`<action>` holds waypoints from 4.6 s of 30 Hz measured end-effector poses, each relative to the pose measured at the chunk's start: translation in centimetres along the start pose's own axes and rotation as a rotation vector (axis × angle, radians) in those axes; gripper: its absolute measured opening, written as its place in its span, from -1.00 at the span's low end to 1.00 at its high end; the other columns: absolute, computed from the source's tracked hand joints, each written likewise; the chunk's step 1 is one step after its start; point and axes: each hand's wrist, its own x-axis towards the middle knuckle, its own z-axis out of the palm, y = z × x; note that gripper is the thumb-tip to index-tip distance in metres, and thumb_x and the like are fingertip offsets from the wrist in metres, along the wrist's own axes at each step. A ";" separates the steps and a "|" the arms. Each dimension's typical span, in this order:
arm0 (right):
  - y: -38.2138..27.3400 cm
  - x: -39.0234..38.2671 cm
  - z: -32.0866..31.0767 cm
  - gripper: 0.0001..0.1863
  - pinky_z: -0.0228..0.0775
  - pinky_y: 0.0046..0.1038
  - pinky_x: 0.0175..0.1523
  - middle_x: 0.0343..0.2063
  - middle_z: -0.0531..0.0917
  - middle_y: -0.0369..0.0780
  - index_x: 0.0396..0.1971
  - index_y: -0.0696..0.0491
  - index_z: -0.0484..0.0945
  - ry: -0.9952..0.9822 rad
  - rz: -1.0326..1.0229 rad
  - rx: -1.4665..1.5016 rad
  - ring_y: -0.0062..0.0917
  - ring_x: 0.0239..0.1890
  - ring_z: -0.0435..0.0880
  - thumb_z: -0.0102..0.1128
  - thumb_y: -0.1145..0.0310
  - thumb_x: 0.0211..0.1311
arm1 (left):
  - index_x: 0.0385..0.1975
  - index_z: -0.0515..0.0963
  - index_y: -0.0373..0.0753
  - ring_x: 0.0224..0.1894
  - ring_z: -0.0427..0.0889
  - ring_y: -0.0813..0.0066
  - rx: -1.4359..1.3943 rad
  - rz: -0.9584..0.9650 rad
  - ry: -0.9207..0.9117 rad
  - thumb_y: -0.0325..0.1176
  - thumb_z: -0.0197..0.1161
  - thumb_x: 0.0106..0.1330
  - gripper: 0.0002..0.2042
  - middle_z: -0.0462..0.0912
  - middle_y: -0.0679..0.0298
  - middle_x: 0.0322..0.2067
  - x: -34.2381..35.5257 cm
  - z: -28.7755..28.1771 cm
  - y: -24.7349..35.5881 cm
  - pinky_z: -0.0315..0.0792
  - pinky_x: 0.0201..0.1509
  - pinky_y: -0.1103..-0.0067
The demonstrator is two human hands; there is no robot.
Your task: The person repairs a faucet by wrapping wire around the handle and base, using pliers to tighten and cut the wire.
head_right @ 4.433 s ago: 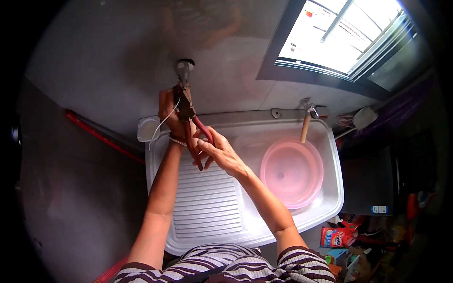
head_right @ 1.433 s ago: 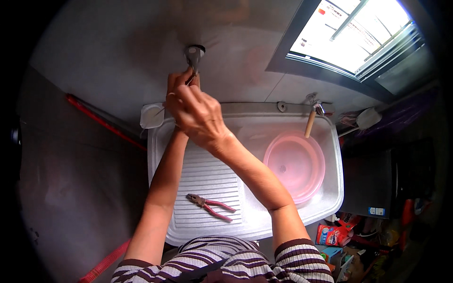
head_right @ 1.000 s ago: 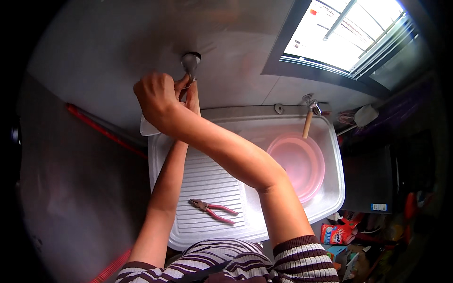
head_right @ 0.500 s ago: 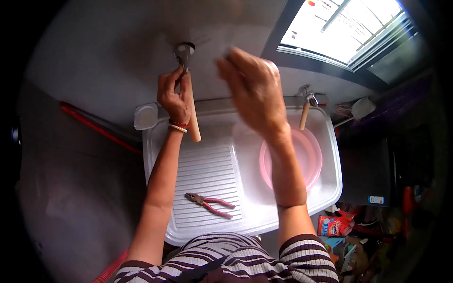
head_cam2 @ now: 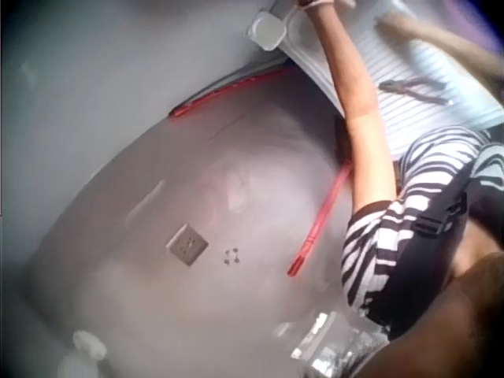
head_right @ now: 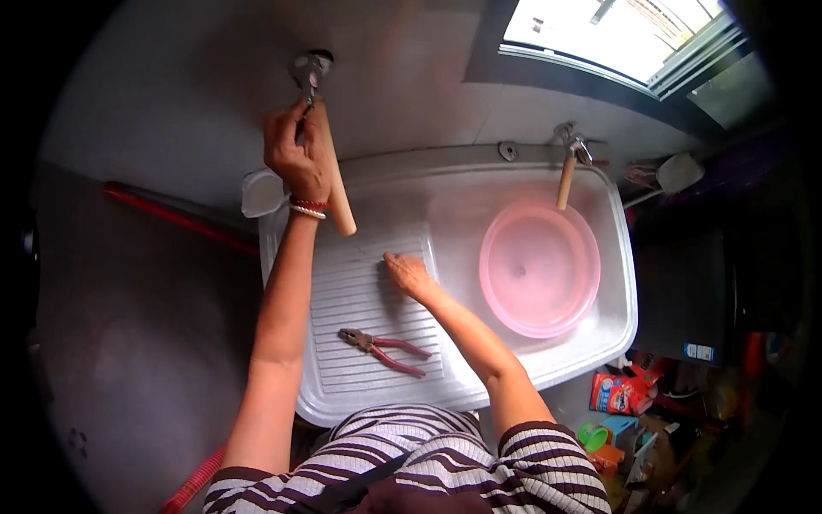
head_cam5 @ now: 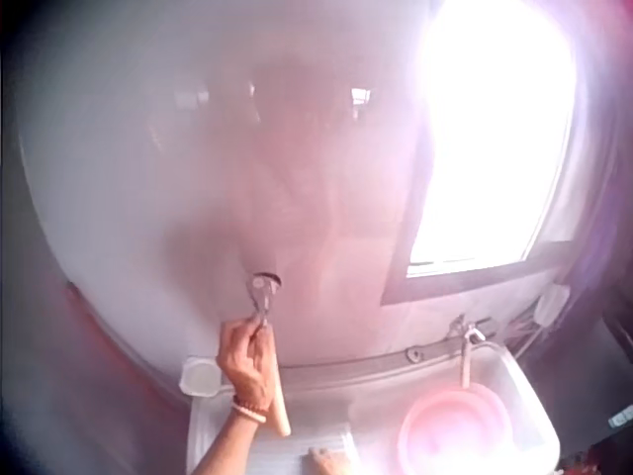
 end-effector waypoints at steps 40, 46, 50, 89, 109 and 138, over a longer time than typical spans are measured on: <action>-9.4 5.8 -31.4 -0.79 0.55 -0.50 -0.20 -0.46 0.62 -0.18 -0.35 0.16 0.60 0.685 -0.422 0.767 -0.46 -0.35 0.68 0.32 0.45 -0.04 | -0.24 0.54 -0.34 -0.34 0.49 0.33 -0.092 -0.030 -0.038 -0.54 0.16 0.18 -0.84 0.49 0.22 -0.40 -0.1 -0.2 0.0 0.39 -0.31 0.49; -10.3 6.3 -29.6 -0.86 0.58 -0.49 -0.26 -0.45 0.60 -0.14 -0.43 0.17 0.63 0.865 -0.398 0.811 -0.39 -0.37 0.68 0.29 0.47 -0.05 | -0.22 0.53 -0.34 -0.32 0.50 0.31 -0.076 -0.023 -0.042 -0.52 0.15 0.19 -0.83 0.49 0.21 -0.37 -0.3 -0.5 -0.1 0.40 -0.27 0.49; -11.6 5.7 -29.2 -0.87 0.55 -0.53 -0.28 -0.47 0.60 -0.16 -0.43 0.19 0.63 0.950 -0.313 0.824 -0.45 -0.39 0.68 0.24 0.50 -0.03 | -0.22 0.52 -0.35 -0.31 0.52 0.30 -0.085 0.003 -0.062 -0.49 0.14 0.21 -0.83 0.50 0.20 -0.35 -0.2 -0.7 -0.1 0.42 -0.26 0.50; -12.1 6.6 -27.7 -0.95 0.47 -0.52 -0.46 -0.59 0.57 -0.16 -0.54 0.22 0.48 1.174 -0.248 0.739 -0.45 -0.51 0.64 0.16 0.57 0.00 | -0.34 0.57 -0.32 -0.43 0.56 0.51 -0.219 -0.036 -0.109 -0.58 0.22 0.15 -0.91 0.57 0.27 -0.43 0.9 -1.8 -2.1 0.43 -0.39 0.64; -12.4 6.4 -27.5 -0.94 0.41 -0.56 -0.55 -0.59 0.52 -0.19 -0.54 0.20 0.47 1.188 -0.281 0.633 -0.47 -0.54 0.59 0.14 0.66 -0.01 | -0.49 0.54 -0.32 -0.49 0.49 0.67 -0.326 -0.104 -0.369 -0.58 0.39 -0.02 -0.86 0.51 0.34 -0.51 4.1 -2.9 -3.5 0.39 -0.44 0.73; -12.6 6.5 -26.8 -0.94 0.36 -0.44 -0.54 -0.57 0.49 -0.21 -0.52 0.11 0.46 1.246 -0.325 0.626 -0.32 -0.57 0.55 0.16 0.56 0.01 | -0.49 0.56 -0.31 -0.37 0.55 0.62 -0.586 -0.550 -0.598 -0.49 0.43 -0.04 -0.83 0.59 0.33 -0.44 5.8 -3.1 -3.9 0.43 -0.25 0.68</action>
